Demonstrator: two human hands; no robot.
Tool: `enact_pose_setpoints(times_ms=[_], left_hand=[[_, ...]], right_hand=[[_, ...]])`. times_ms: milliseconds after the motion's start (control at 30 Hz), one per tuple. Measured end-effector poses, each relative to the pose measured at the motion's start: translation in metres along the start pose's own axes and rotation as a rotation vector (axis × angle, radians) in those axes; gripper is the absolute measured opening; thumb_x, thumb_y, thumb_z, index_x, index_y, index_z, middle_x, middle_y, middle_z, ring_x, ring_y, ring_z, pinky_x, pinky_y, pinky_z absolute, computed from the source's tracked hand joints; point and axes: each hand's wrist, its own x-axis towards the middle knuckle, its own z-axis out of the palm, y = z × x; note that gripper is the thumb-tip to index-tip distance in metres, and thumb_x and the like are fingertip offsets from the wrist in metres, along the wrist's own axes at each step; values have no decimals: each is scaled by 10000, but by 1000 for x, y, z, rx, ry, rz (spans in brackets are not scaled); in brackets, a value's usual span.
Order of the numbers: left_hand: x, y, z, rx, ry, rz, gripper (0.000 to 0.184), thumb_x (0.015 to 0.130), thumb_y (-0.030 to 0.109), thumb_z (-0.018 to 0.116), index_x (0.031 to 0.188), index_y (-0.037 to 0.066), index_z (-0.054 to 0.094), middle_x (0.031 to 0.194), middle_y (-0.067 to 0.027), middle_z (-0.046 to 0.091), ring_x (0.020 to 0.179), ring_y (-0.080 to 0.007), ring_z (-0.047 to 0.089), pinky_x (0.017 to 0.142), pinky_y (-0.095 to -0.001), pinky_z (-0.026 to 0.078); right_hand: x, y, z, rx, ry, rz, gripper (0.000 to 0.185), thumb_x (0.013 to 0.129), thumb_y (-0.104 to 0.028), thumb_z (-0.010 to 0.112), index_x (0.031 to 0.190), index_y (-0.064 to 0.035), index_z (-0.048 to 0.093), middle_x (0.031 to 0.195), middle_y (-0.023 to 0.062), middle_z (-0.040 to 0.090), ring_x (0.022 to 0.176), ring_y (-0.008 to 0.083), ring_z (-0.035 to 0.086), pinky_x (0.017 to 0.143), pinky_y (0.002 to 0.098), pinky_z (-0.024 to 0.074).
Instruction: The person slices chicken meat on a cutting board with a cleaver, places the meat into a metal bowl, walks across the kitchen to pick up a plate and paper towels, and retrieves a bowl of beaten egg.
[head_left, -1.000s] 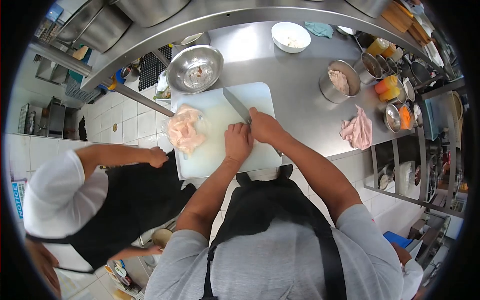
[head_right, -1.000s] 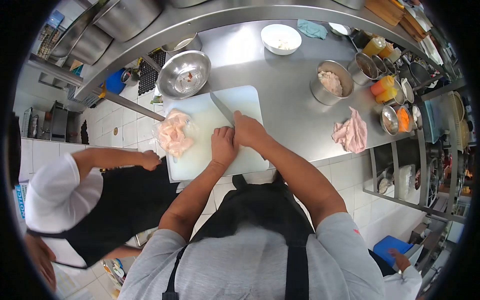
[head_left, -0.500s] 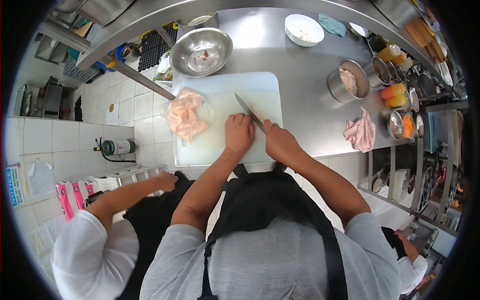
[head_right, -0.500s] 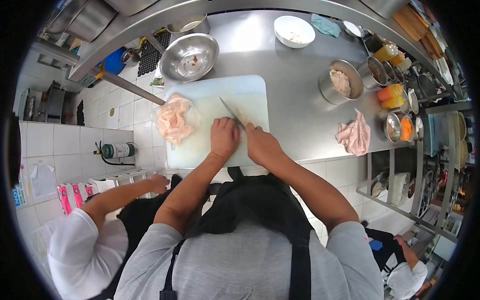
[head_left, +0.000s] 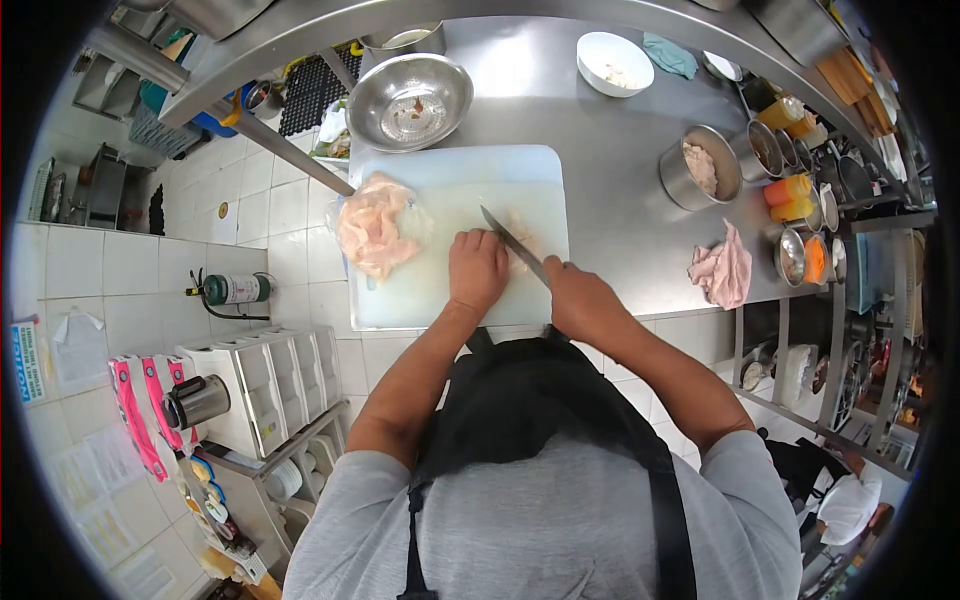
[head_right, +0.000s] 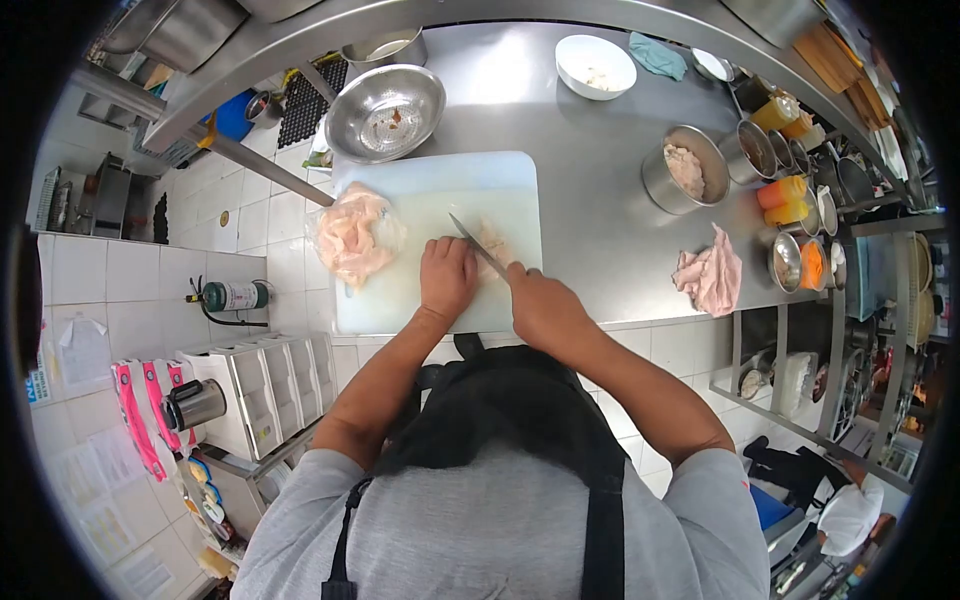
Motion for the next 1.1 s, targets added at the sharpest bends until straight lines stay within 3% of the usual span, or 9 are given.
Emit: enact_pose_setpoints(times_ms=[167,367,467,567,767,967,1100], left_hand=[[-2,0,3,25,-53,38,141,861,91,710,996,55,702,994,-120,649,964,-378,601,836,-518,492],[-4,-1,-3,-17,-49,58,213,908,107,687,1107,33,705,1044,-151,668,971,-394,597,887,-500,491],[-6,-4,-2,-97,180,-45,149,927,97,676,1059,27,687,1013,-161,660,952,-387,602,854,-519,487],[-9,-8,-8,-44,6,-26,124,932,97,672,1039,34,675,987,-166,656,940,-395,611,851,-519,490],[-6,-4,-6,-20,-29,-24,88,929,116,675,987,52,657,955,-143,644,925,-382,629,837,-505,501],[-7,-2,2,55,-91,-8,131,887,131,711,978,60,649,958,-135,635,941,-369,631,839,-498,506],[-11,1,5,49,-86,35,132,879,126,714,974,64,648,954,-131,630,938,-365,628,834,-500,505]], right_hand=[[32,-6,30,87,93,32,312,958,-46,579,1251,27,498,1057,297,702,974,485,731,848,569,591],[104,-9,10,113,101,-62,309,963,-49,587,1250,38,514,1094,308,707,1015,485,729,881,567,583],[73,-11,-13,85,65,-55,287,953,-38,592,1223,35,525,1107,310,711,1025,485,727,880,562,583],[45,-4,-14,23,37,-57,282,942,-20,587,1212,35,527,1088,308,709,991,482,733,857,558,590],[8,-5,-8,-29,33,-43,261,933,-2,571,1186,39,524,1009,285,695,890,477,738,795,551,602],[-23,-4,4,19,-70,51,273,937,-3,529,1202,32,472,1062,319,674,955,528,705,839,612,558],[-1,-5,28,121,17,62,283,949,-17,537,1219,34,473,1102,333,672,972,535,705,861,612,560]])
